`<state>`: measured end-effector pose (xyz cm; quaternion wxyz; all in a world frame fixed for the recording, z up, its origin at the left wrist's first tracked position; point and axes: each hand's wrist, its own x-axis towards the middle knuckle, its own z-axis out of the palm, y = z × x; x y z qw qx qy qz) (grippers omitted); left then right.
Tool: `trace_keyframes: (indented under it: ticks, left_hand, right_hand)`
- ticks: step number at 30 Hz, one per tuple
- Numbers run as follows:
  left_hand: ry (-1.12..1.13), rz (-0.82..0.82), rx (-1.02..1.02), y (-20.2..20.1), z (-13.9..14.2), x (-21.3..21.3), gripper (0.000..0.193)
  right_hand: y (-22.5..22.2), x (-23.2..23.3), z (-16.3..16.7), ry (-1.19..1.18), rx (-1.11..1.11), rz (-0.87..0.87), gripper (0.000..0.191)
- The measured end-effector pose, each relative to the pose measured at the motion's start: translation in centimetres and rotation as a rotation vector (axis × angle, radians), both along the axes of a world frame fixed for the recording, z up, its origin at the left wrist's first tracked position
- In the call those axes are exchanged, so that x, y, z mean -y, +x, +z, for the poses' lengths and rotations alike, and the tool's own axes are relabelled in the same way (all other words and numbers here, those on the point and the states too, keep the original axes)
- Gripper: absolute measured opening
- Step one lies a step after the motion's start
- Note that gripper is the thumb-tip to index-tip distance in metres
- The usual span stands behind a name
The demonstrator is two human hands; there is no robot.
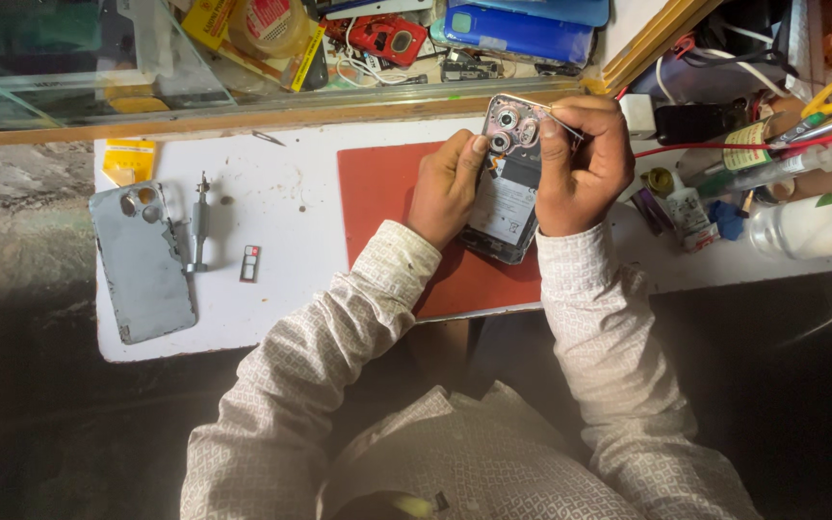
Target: The person uses a small metal tool to carefully pry and separate the back cover from a smartphone. They work around the camera module and along the edges, gradually lifting the cover while holding the phone steady.
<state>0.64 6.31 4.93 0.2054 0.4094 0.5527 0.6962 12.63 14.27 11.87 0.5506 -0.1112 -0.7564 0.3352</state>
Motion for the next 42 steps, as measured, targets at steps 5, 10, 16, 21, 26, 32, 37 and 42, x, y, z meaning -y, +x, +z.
trace_keyframes:
  ticks: [5,10,16,21,26,32,37,42]
  left_hand:
    - [0.11,-0.18,0.2,-0.4,-0.4,-0.3,0.039]
    - [0.195,-0.447,0.635,-1.3,1.6,0.5,0.053]
    - [0.33,-0.613,0.788,-2.6,2.3,1.8,0.081]
    - [0.354,-0.616,1.045,-2.2,0.3,0.4,0.076]
    - [0.475,-0.618,1.108,-1.7,-1.2,-0.3,0.072]
    - [0.612,-0.644,1.123,-2.0,-1.5,-0.1,0.069]
    - [0.672,-0.714,1.123,-1.9,-2.1,-0.2,0.066]
    - [0.589,-0.578,1.228,-2.3,-2.7,-0.8,0.062]
  right_hand:
    - [-0.3,-1.1,-0.8,-0.064,-0.029,0.046,0.013]
    - [-0.8,-2.1,0.1,-0.238,-0.026,0.256,0.015]
    - [-2.3,-1.6,2.6,-0.373,0.156,0.464,0.013]
    - [-4.1,-1.7,2.4,-0.123,0.068,0.361,0.015]
    - [-3.6,-2.3,-0.3,-0.205,-0.097,0.187,0.011]
    - [-2.1,-0.3,-2.5,-0.301,0.003,0.144,0.013]
    - [-3.2,1.1,-1.6,-0.255,0.152,0.036,0.016]
    - [-3.4,1.2,-0.8,-0.04,0.274,-0.07,0.024]
